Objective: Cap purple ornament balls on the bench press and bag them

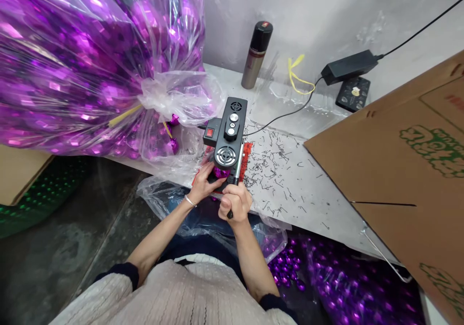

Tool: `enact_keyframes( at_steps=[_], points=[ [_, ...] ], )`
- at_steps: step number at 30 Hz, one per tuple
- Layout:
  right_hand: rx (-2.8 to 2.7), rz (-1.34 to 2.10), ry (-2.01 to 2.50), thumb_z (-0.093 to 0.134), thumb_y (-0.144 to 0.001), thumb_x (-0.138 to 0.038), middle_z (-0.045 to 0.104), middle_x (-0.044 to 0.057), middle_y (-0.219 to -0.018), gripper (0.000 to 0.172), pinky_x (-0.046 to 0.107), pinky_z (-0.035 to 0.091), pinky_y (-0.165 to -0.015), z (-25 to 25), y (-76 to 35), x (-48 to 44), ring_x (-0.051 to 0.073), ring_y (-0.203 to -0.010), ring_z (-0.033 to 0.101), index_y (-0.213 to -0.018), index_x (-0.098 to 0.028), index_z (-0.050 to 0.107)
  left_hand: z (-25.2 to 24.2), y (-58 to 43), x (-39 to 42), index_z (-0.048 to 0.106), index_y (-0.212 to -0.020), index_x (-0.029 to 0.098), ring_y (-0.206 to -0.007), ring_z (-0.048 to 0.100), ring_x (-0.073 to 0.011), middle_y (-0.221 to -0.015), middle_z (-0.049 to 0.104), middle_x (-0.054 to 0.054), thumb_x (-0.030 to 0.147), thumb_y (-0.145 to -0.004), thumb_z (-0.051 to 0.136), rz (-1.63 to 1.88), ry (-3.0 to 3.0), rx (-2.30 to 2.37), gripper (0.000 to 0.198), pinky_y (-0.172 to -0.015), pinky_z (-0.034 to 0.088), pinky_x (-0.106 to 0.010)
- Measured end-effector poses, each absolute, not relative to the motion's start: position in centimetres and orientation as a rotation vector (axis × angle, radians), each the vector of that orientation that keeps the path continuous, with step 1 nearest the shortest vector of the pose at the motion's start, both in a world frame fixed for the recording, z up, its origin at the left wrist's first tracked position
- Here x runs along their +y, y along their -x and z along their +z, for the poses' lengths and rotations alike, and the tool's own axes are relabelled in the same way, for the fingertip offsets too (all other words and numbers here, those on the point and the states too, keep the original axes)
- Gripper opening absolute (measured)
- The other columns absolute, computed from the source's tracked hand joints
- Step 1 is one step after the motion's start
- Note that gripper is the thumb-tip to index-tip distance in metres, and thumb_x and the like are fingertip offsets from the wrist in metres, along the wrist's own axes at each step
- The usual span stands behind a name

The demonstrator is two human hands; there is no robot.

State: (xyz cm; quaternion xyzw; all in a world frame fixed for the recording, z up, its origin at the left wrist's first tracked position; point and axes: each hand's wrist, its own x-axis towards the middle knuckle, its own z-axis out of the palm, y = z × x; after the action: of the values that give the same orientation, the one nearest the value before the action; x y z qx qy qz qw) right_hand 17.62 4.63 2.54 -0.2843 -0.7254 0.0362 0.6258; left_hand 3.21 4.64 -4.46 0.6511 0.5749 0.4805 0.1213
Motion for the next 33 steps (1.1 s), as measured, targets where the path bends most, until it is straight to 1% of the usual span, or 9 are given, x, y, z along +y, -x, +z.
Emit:
enact_keyframes(
  at_steps=[6, 11, 17, 22, 24, 27, 32, 33],
  points=[
    [-1.646, 0.092, 0.662, 0.038, -0.102, -0.023, 0.059, 0.001, -0.077, 0.025, 0.032, 0.048, -0.067, 2.1, -17.5, 4.5, 0.013, -0.066, 0.054, -0.081, -0.022, 0.052, -4.5, -3.2, 4.6, 0.055, -0.139, 0.018, -0.121, 0.067, -0.0274, -0.128, 0.070, -0.015, 0.053, -0.092, 0.067, 1.401, -1.895, 1.675, 0.060, -0.107, 0.053, -0.046],
    [-1.634, 0.094, 0.650, 0.037, -0.103, -0.023, 0.058, 0.001, -0.077, 0.026, 0.031, 0.047, -0.065, 1.7, -17.4, 4.6, 0.013, -0.066, 0.056, -0.081, -0.022, 0.051, -4.8, -3.2, 4.7, 0.055, -0.139, 0.018, -0.122, 0.066, -0.0279, -0.129, 0.069, -0.015, 0.052, -0.091, 0.069, 1.399, -1.892, 1.669, 0.061, -0.107, 0.053, -0.046],
    [-1.645, 0.110, 0.634, 0.035, -0.103, -0.023, 0.056, 0.000, -0.078, 0.026, 0.031, 0.050, -0.065, 1.3, -17.4, 4.7, 0.012, -0.065, 0.056, -0.081, -0.022, 0.048, -4.8, -3.3, 4.7, 0.056, -0.137, 0.018, -0.122, 0.067, -0.0282, -0.128, 0.070, -0.016, 0.053, -0.090, 0.070, 1.405, -1.860, 1.680, 0.061, -0.107, 0.053, -0.048],
    [-1.694, 0.019, 0.595, 0.036, -0.103, -0.022, 0.055, -0.001, -0.077, 0.025, 0.030, 0.050, -0.065, 0.7, -17.2, 5.2, 0.011, -0.064, 0.057, -0.080, -0.022, 0.047, -4.9, -3.3, 4.9, 0.057, -0.136, 0.016, -0.121, 0.067, -0.0280, -0.127, 0.070, -0.017, 0.053, -0.090, 0.069, 1.430, -1.859, 1.678, 0.060, -0.105, 0.055, -0.046],
    [-1.678, 0.006, 0.578, 0.036, -0.103, -0.023, 0.054, -0.001, -0.074, 0.027, 0.029, 0.048, -0.064, 1.1, -17.1, 5.3, 0.011, -0.062, 0.055, -0.078, -0.022, 0.046, -4.9, -3.3, 5.0, 0.057, -0.136, 0.016, -0.122, 0.067, -0.0278, -0.128, 0.069, -0.017, 0.051, -0.090, 0.069, 1.445, -1.868, 1.654, 0.060, -0.105, 0.055, -0.045],
    [-1.628, 0.045, 0.641, 0.038, -0.102, -0.022, 0.055, -0.001, -0.071, 0.029, 0.028, 0.045, -0.062, 3.2, -17.3, 5.1, 0.011, -0.061, 0.053, -0.075, -0.022, 0.046, -4.7, -3.2, 4.9, 0.055, -0.138, 0.017, -0.123, 0.066, -0.0278, -0.130, 0.069, -0.016, 0.050, -0.090, 0.071, 1.421, -1.879, 1.634, 0.060, -0.106, 0.054, -0.046],
    [-1.668, 0.108, 0.732, 0.048, -0.097, -0.015, 0.060, 0.000, -0.072, 0.022, 0.029, 0.044, -0.061, 6.7, -17.9, 4.6, 0.014, -0.067, 0.058, -0.077, -0.022, 0.052, -4.7, -2.9, 1.4, 0.046, -0.146, 0.019, -0.132, 0.061, -0.0280, -0.137, 0.064, -0.018, 0.044, -0.095, 0.064, 1.383, -2.048, 1.586, 0.059, -0.112, 0.049, -0.051],
    [-1.672, 0.113, 0.731, 0.048, -0.096, -0.014, 0.061, 0.001, -0.072, 0.021, 0.029, 0.045, -0.062, 6.8, -17.9, 4.5, 0.014, -0.067, 0.058, -0.077, -0.021, 0.053, -4.6, -2.7, 0.4, 0.044, -0.147, 0.019, -0.133, 0.060, -0.0289, -0.139, 0.063, -0.019, 0.047, -0.095, 0.064, 1.362, -2.112, 1.568, 0.063, -0.112, 0.048, -0.052]
  ],
)
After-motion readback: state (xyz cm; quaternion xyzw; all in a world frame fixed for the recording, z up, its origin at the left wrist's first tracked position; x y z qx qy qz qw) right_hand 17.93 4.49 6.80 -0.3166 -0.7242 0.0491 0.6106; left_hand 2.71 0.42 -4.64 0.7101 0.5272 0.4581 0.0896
